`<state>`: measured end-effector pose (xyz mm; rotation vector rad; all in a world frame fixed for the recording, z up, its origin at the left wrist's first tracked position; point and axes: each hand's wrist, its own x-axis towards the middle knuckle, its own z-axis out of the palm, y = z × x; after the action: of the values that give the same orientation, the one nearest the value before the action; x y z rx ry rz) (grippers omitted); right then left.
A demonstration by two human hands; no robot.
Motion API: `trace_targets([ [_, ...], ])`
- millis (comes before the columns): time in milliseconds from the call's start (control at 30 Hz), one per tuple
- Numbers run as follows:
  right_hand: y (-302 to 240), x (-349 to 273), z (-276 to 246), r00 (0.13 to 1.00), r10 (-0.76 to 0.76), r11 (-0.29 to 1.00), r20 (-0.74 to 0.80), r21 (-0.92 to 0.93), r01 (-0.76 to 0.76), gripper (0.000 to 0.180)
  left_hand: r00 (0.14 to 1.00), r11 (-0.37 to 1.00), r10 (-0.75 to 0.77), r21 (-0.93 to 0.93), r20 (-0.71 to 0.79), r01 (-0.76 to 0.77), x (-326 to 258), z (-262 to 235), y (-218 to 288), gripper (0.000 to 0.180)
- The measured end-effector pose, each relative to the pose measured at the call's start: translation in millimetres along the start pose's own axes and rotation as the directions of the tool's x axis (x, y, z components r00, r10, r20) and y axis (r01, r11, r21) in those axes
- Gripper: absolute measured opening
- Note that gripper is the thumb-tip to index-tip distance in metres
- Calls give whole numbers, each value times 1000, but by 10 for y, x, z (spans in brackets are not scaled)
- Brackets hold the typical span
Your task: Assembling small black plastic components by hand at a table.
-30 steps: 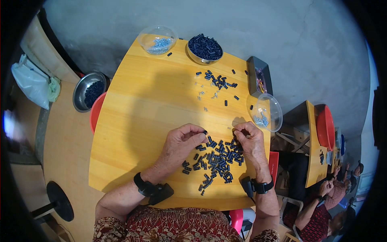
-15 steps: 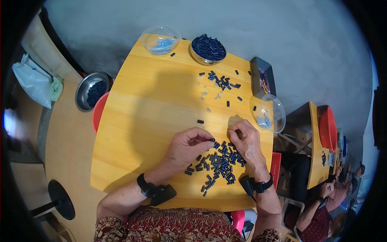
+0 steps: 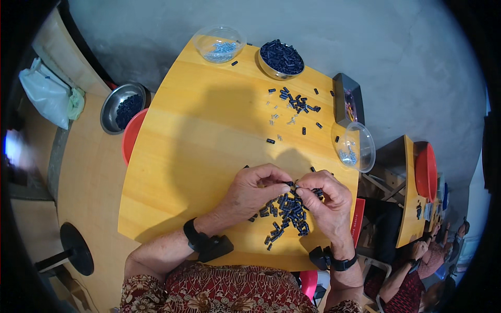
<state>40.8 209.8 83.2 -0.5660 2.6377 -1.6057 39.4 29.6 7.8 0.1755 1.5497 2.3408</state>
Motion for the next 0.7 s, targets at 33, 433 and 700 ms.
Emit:
trace_targets([
  [33,-13,5,5,1000,-14,1000,12,-19,14,11,1000,1000,1,-2,1,-1,-3,8,3,17],
  [433,-48,9,7,998,1,995,57,-102,4,11,996,985,86,152,-11,-83,-34,33,67,14],
  [700,-93,31,-16,994,35,985,99,-171,-18,9,985,948,171,277,-36,-154,-40,49,21,15],
])
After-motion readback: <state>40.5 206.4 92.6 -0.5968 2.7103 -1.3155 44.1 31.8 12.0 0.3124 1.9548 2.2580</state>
